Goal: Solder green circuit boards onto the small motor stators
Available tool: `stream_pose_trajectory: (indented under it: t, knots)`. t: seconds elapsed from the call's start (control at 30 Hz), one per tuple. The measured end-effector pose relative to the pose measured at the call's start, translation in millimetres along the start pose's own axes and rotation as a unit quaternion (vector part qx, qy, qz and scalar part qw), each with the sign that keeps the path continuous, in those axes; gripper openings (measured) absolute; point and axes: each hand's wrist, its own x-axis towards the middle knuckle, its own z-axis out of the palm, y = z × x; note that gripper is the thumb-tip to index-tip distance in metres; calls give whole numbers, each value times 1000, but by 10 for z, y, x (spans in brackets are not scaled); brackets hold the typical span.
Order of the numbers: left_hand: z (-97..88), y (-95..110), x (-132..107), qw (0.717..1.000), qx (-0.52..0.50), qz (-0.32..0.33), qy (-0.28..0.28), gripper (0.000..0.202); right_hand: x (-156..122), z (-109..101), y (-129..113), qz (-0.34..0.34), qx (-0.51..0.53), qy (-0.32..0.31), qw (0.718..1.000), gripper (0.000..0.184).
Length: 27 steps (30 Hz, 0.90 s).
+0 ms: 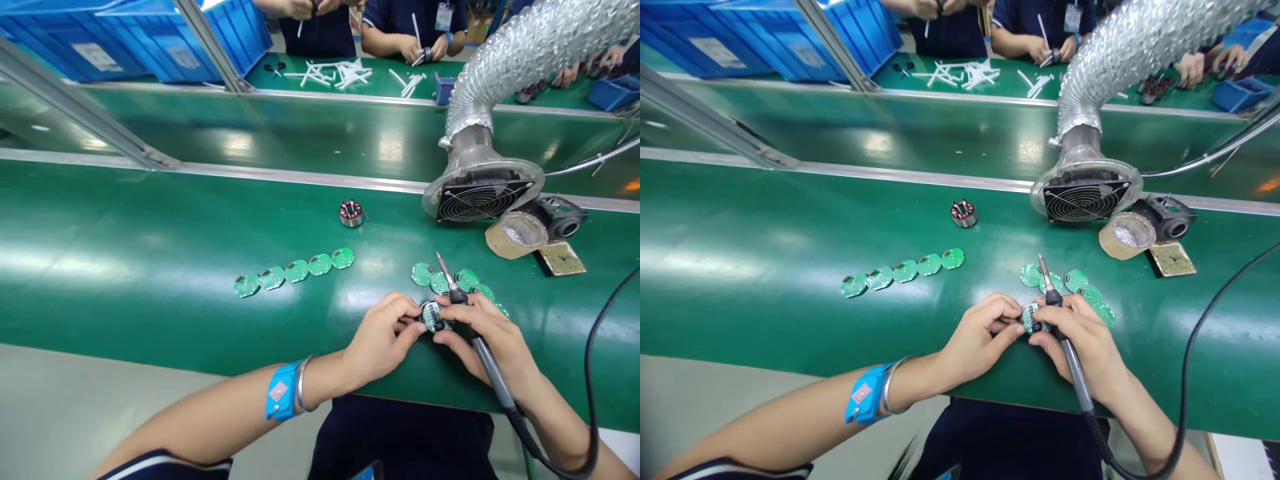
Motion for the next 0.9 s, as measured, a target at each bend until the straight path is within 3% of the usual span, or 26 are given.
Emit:
stream_pose_trajectory:
  t: [0.13,0.3,0.43,0.53,0.73,0.9]
  knots:
    - [-23,-17,5,1000,6,12,-5,6,-25,65,-42,11,-11,29,999,22]
    - [-67,-44,20,997,55,51,-14,7,-62,53,-1,34,19,-9,999,24]
    - [-106,14,31,973,150,175,-18,36,-85,90,69,66,59,-28,996,37]
    - [-124,109,37,947,203,243,-52,42,-119,115,90,106,91,-18,990,43]
    - [-149,197,75,929,273,241,-65,33,-212,72,70,177,153,-11,972,60]
    - [-163,193,112,916,320,234,-61,28,-249,186,-43,153,183,0,971,81]
